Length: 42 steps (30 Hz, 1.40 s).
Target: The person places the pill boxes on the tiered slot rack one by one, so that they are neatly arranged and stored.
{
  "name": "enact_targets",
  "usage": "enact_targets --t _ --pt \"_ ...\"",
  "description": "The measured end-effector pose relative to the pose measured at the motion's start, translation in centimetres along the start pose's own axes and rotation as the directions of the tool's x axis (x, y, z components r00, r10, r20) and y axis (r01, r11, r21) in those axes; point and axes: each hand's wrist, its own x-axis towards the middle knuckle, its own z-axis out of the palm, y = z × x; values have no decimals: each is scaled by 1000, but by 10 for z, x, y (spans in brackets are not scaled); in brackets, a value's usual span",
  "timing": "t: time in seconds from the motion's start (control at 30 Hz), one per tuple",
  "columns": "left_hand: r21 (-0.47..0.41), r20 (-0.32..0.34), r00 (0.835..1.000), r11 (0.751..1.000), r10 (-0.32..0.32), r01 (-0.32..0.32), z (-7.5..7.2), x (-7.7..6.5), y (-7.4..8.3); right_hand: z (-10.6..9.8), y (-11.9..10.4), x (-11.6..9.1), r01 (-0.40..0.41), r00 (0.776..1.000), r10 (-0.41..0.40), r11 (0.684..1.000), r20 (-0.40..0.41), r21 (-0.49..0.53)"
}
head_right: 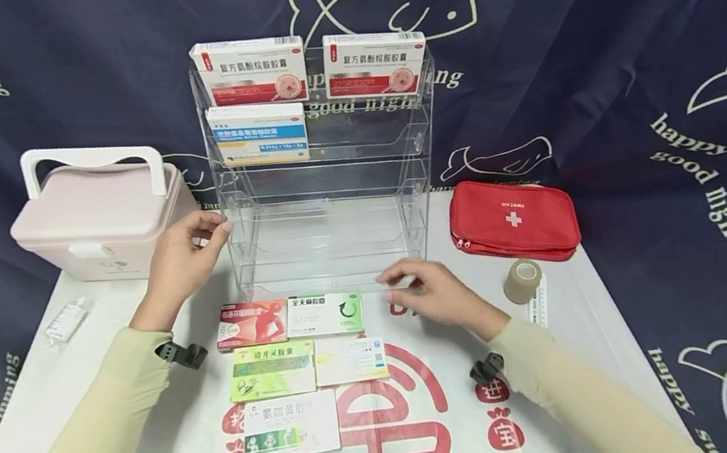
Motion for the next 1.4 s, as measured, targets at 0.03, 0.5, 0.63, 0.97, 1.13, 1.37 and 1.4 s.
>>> enact_targets --t 0.03,0.5,0.63,0.97,1.13,1.37,1.4 --pt "-2 -3 1000 1000 2 -2 0 0 0 3 5 -8 -33 999 33 999 25 4" --pt "-34 -25 999 999 26 -27 0 1 3 42 14 -50 -149 978 152 988 145 -30" --pt "-40 -30 999 999 33 -35 0 1 3 50 12 -51 -112 982 121 991 143 -70" --pt "-49 -48 998 998 39 -42 0 2 4 66 9 -52 -37 995 57 975 87 -220" --pt "-56 -45 999 998 29 -31 1 3 3 68 6 -53 -73 994 89 976 68 -203" --pt "-73 -38 999 997 30 -33 2 3 3 69 5 -61 -90 996 91 991 12 -95" --pt "-76 -38 999 997 30 -33 2 3 2 69 6 -62 -79 997 78 994 -7 -80"
